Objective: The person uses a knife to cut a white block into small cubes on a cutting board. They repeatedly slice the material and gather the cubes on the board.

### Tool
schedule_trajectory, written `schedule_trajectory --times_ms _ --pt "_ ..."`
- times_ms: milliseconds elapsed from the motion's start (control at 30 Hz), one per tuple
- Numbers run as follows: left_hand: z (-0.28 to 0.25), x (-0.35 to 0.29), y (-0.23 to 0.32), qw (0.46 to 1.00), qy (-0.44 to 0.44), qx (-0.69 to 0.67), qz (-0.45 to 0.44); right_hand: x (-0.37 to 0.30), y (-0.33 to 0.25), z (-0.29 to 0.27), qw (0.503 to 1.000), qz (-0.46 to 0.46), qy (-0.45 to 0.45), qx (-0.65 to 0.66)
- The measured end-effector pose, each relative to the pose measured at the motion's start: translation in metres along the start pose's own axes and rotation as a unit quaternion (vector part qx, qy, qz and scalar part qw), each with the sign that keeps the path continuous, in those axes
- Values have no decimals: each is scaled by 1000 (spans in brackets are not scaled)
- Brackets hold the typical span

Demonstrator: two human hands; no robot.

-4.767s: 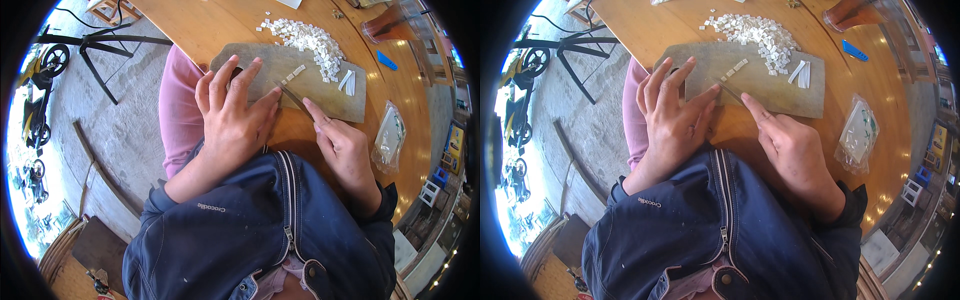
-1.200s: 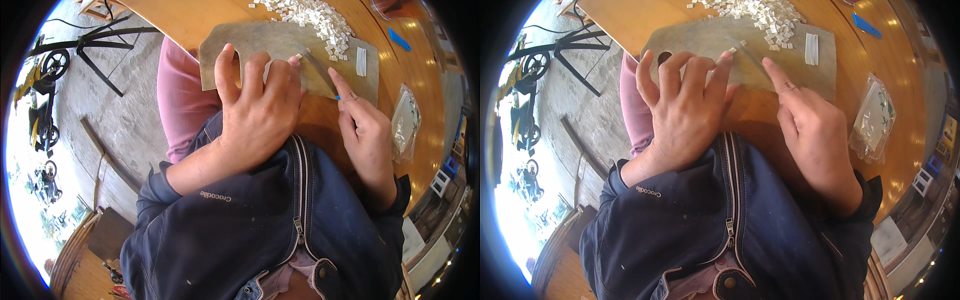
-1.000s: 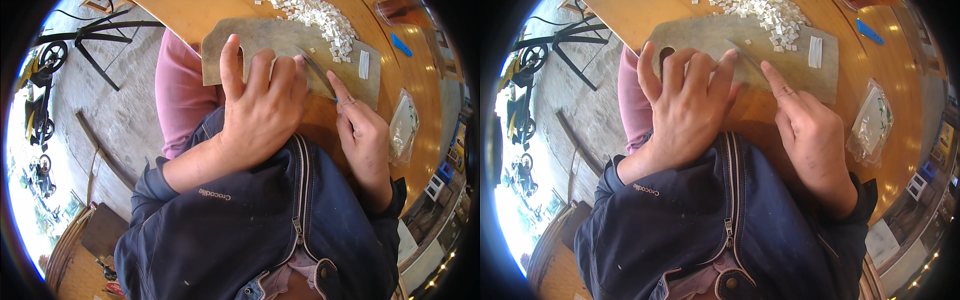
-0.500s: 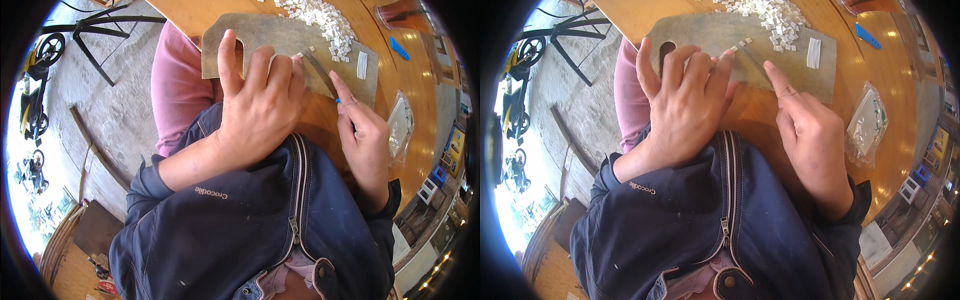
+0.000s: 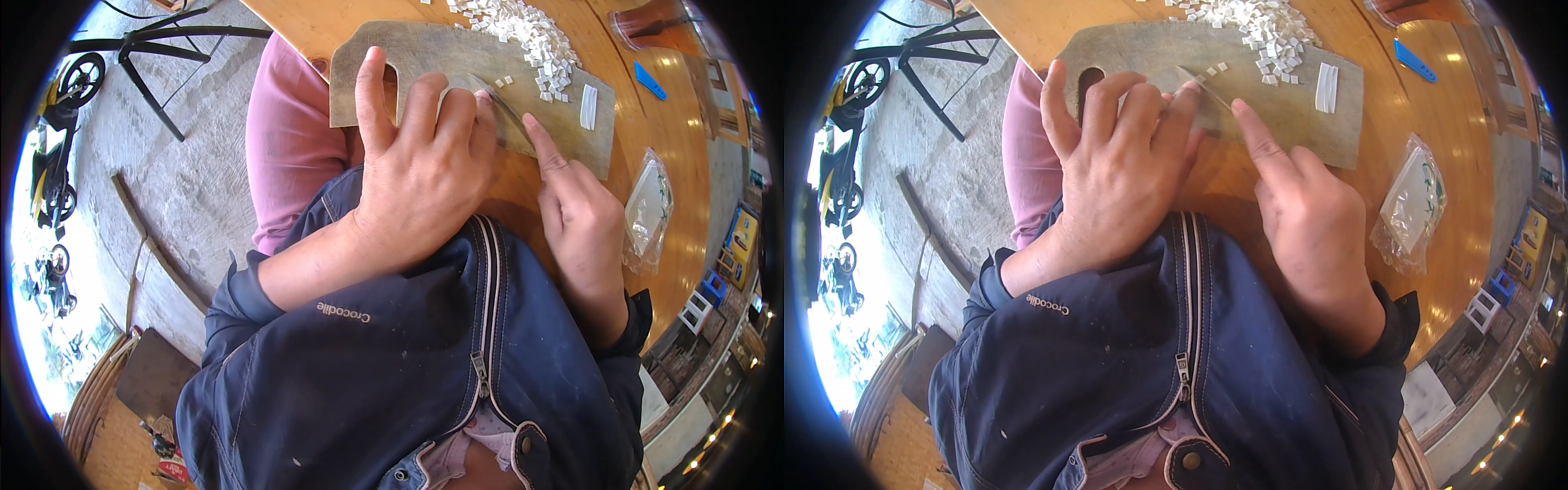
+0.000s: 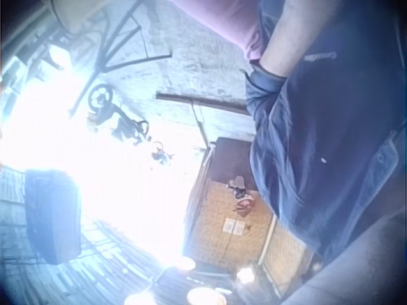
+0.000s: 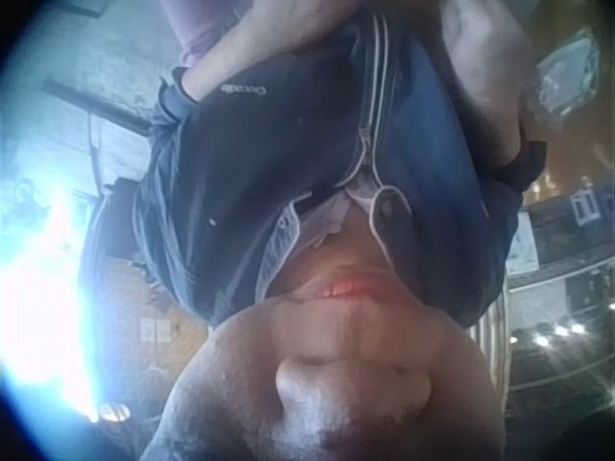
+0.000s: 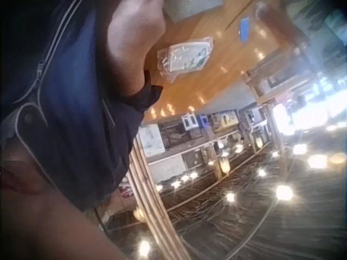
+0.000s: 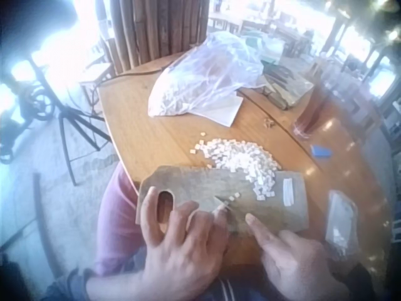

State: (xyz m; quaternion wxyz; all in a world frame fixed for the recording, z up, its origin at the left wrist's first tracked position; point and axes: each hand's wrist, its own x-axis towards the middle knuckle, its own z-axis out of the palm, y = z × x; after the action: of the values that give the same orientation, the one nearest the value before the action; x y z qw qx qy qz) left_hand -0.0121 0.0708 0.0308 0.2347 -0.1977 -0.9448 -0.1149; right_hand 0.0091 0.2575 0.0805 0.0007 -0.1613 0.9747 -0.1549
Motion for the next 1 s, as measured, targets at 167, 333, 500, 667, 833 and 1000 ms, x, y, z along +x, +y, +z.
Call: schedule_trajectory --times_ms 167,333,500,667,833,1000 --pt "-1 -3 -2 1000 8 -7 -5 1 11 -1 995 13 6 101" --pt "11 -3 -4 995 88 -43 13 0 8 0 995 3 -6 99" --pt "1 -3 -3 1000 15 -8 -7 -1 8 2 998 -1 -4 68" --pt "-6 -3 0 1000 -5 -9 -24 0 1 2 1000 1 -8 30" --pt "-5 -6 -1 1000 0 -15 -26 0 10 2 995 6 0 104" --pt "-3 -6 -2 1000 4 -10 -19 0 7 0 994 2 -16 111"
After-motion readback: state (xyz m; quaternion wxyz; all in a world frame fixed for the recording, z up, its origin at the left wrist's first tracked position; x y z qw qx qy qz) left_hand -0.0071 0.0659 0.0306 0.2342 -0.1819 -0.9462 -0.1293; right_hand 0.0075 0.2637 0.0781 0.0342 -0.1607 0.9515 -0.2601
